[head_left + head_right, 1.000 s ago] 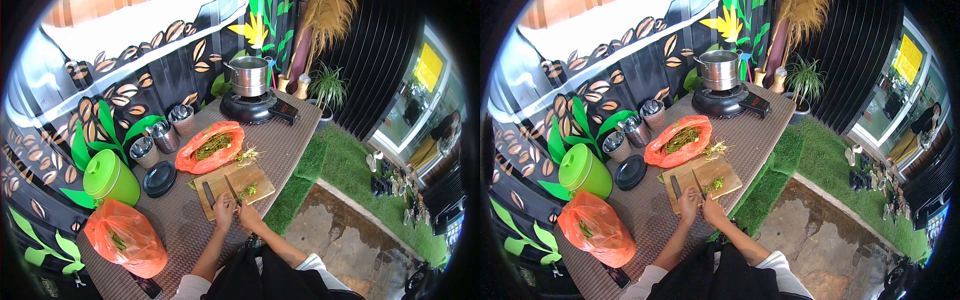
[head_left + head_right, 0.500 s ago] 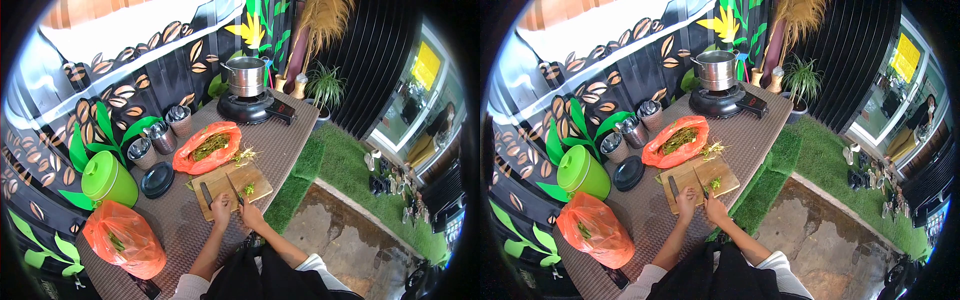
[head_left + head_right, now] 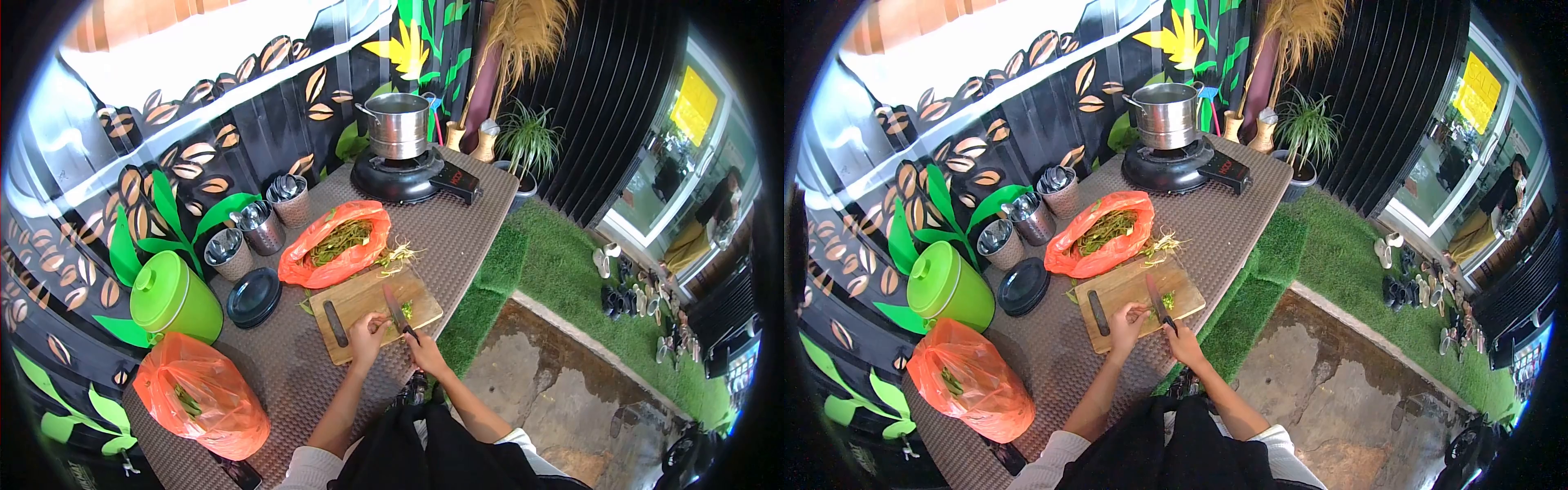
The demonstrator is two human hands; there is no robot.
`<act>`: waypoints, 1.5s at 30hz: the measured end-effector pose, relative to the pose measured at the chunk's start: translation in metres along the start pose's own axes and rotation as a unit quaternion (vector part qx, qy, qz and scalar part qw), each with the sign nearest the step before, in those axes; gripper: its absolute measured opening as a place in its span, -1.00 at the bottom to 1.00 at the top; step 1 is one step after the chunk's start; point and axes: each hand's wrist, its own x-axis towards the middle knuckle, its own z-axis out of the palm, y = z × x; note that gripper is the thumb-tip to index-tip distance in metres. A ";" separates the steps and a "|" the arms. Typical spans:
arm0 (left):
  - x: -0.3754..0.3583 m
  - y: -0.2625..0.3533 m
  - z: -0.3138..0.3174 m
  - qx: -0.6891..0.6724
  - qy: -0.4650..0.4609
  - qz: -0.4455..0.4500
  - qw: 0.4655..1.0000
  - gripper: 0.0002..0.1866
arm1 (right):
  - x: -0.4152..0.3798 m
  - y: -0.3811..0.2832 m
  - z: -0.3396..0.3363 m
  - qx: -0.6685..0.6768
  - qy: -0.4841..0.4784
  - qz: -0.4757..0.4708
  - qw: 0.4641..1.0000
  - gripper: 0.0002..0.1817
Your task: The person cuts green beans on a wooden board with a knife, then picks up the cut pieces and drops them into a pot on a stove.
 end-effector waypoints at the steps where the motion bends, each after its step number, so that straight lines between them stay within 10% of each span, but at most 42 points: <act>1: 0.000 0.003 0.002 -0.041 -0.002 -0.033 0.999 -0.79 | -0.001 -0.003 -0.004 0.096 -0.047 0.069 0.992 -0.65; 18: 0.008 -0.008 0.007 -0.067 -0.018 -0.048 0.996 -0.84 | -0.009 -0.028 -0.023 0.383 -0.128 0.196 0.894 -0.70; 30: 0.001 -0.008 0.006 0.150 -0.056 -0.015 0.987 -0.55 | 0.005 0.013 -0.047 -0.056 0.116 0.003 0.992 -0.65; 45: 0.020 -0.019 0.015 0.189 -0.081 -0.011 0.979 -0.42 | -0.004 0.007 -0.033 -0.040 0.085 0.031 0.995 -0.70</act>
